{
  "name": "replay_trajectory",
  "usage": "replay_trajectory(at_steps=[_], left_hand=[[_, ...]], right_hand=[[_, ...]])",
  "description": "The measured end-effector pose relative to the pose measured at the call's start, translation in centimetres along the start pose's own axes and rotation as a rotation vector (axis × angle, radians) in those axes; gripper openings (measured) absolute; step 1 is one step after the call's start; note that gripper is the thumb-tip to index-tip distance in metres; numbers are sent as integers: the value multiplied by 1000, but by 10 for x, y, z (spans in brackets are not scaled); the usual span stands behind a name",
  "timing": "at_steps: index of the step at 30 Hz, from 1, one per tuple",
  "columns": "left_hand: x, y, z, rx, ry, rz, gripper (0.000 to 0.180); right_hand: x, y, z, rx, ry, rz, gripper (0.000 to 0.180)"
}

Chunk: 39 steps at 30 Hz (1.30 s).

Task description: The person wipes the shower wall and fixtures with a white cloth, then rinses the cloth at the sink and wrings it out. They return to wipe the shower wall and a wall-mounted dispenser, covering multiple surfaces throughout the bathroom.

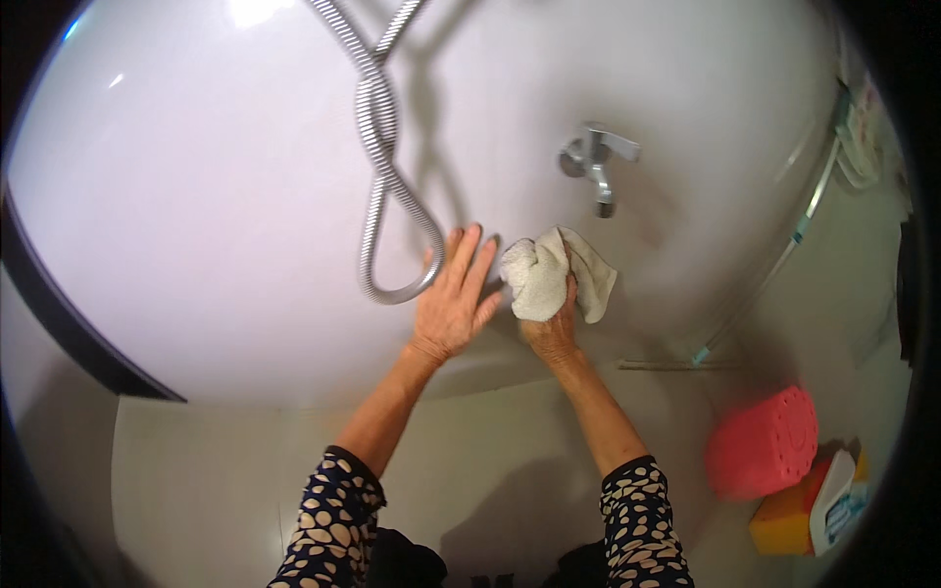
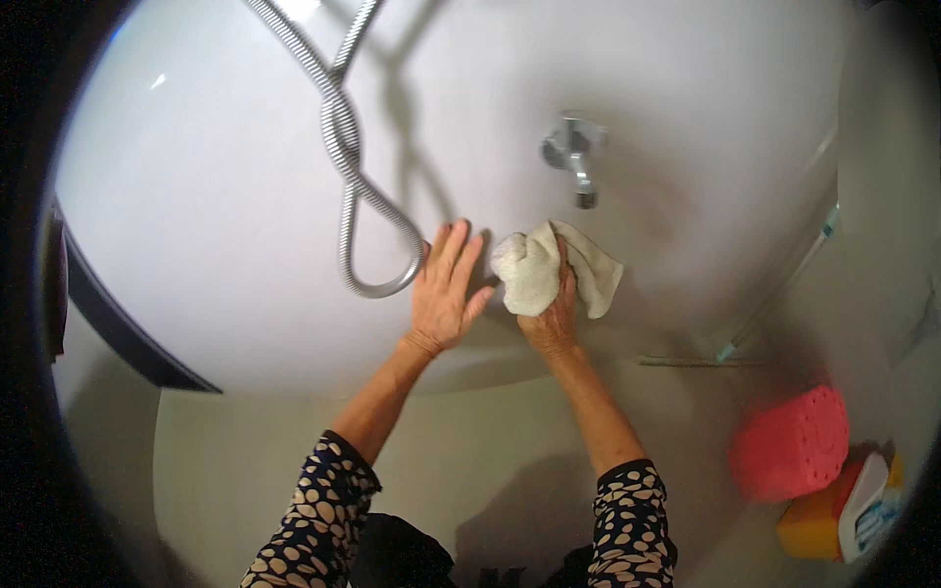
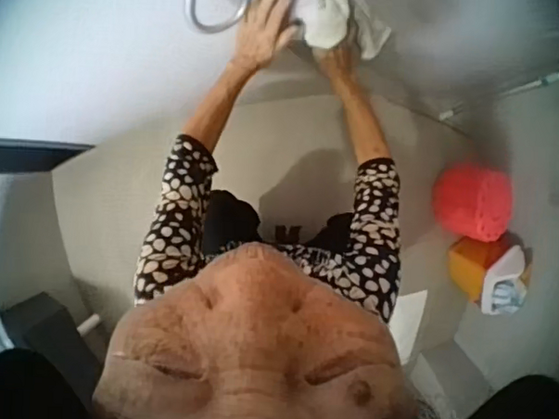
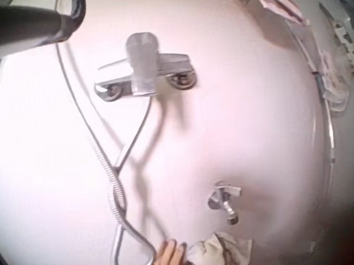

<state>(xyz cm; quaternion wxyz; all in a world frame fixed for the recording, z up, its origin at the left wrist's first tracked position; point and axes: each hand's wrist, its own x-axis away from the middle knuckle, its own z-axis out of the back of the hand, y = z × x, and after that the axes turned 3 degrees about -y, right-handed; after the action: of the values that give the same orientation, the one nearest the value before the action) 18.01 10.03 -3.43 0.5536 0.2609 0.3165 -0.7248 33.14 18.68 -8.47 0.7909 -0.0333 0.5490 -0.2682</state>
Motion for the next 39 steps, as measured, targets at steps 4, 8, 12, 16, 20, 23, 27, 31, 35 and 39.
replay_trajectory(at_steps=[4, 8, 12, 16, 20, 23, 27, 31, 35, 39], left_hand=[[68, 1, -7, 302, 281, 317, 59], [83, -14, 2, 379, 559, 711, 47], [74, -6, 9, 460, 727, 1009, 43], [79, -19, 11, 554, 771, 1002, 36], [69, -25, 20, 573, 675, 745, 40], [63, -29, 19, 817, 652, 819, 44], [56, -47, 30, 1097, 811, 916, 31], [41, -76, 40, 958, 979, 1047, 23], [44, -85, 47, 868, 1028, 1174, 21], [39, -65, 36, 1097, 1124, 1053, 30]], right_hand=[[5, -34, -32, 17, -268, 305, 59], [-1, -63, -50, -407, -563, 251, 57], [-31, -73, -70, -231, -365, 487, 55], [-70, -108, -101, -64, -34, 489, 57], [-66, -120, -123, 104, -28, 402, 50], [-66, -120, -112, -33, -321, 399, 52], [-65, -126, -90, -135, -482, 469, 51], [-69, -118, -77, -255, -347, 429, 64], [-65, -114, -84, -145, -246, 430, 64], [-63, -139, -87, -251, -232, 371, 59]])
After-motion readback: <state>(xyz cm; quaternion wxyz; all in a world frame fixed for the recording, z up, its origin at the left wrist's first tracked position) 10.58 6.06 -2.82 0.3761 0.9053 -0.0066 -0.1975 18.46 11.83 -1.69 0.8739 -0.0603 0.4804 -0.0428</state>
